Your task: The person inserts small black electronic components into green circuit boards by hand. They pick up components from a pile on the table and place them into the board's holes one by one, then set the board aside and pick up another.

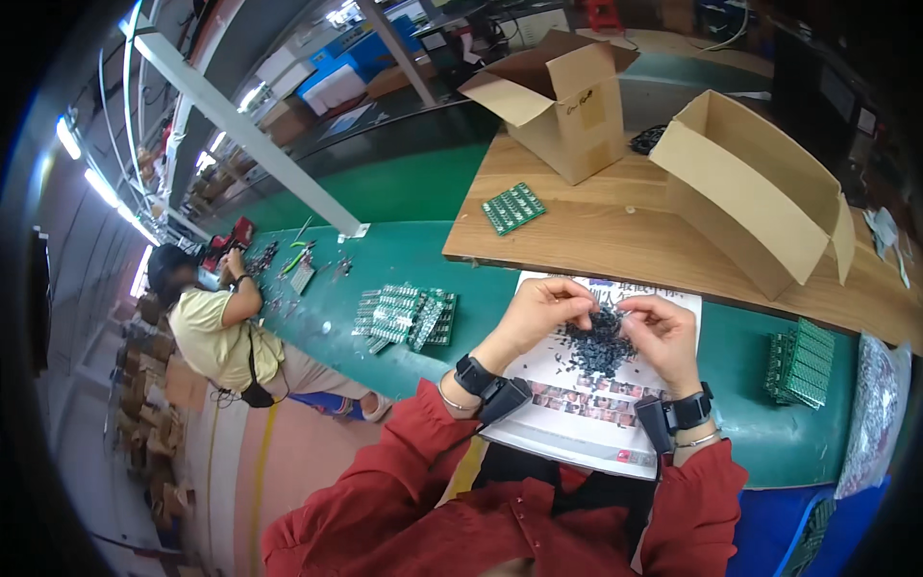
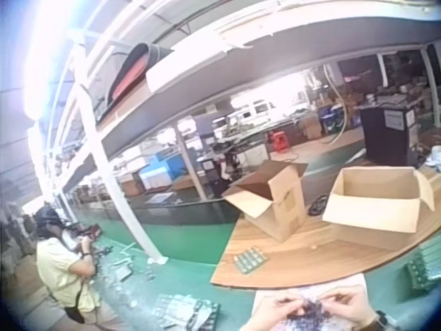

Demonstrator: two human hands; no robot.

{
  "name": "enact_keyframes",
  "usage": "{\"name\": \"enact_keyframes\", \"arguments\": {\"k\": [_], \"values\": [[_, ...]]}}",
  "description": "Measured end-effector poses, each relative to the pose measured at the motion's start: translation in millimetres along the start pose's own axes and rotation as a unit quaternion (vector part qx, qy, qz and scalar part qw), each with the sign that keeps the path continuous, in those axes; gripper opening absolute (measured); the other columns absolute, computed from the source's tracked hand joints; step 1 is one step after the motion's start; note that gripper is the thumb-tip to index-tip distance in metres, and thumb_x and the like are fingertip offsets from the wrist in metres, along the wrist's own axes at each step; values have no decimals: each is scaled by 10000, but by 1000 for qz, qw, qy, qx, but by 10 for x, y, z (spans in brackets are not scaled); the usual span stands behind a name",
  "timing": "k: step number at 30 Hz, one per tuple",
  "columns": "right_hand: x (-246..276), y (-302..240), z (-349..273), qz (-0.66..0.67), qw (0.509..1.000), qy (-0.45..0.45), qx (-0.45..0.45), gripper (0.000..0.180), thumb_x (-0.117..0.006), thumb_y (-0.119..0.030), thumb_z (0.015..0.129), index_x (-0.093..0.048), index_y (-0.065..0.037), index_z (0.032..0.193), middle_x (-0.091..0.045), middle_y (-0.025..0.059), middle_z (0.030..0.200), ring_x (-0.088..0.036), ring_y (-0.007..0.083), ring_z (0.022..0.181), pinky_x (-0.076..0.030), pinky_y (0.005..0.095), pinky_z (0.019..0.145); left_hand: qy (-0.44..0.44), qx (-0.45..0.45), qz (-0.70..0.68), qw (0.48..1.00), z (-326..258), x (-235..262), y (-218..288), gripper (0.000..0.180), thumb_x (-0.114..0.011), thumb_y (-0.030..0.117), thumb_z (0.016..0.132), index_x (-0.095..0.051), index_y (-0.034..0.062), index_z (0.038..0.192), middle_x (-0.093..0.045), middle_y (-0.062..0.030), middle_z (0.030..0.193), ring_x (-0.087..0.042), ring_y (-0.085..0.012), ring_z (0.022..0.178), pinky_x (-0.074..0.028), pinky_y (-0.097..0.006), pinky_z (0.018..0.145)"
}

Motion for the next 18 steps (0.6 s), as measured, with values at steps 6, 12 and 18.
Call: {"name": "enact_keyframes", "arguments": {"k": [6,12,18], "values": [[73,-179,-24,-24,998,14,56,180,-609,17,805,-649,27,980,-625,32,727,-561,57,645,-444,183,586,85,-269,551,786,-788,169,1025,540,-743,121,725,-531,14,1210,-553,-163,1204,-520,-304,1137,-420,-372,960],[58,-171,-12,-20,999,20,39,162,-608,6,808,-654,23,962,-624,23,717,-564,56,644,-447,188,589,356,-21,639,682,-1484,1565,1097,793,-731,264,688,-363,-4,1337,-471,-267,1272,-433,-376,1218,-355,-413,1016],[23,-102,-51,-33,999,12,33,151,-606,-2,816,-652,27,957,-625,32,730,-571,63,663,-454,194,607,354,115,574,729,-1495,1706,838,890,-724,306,658,-295,-1,1375,-449,-295,1270,-471,-418,1157,-381,-433,993]]}}
Point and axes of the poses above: each hand's wrist, its own z-axis towards the middle knuckle, its own x-axis out of the back of the hand, y = z × x, the point moved 9 cm from there along z, towards the middle knuckle
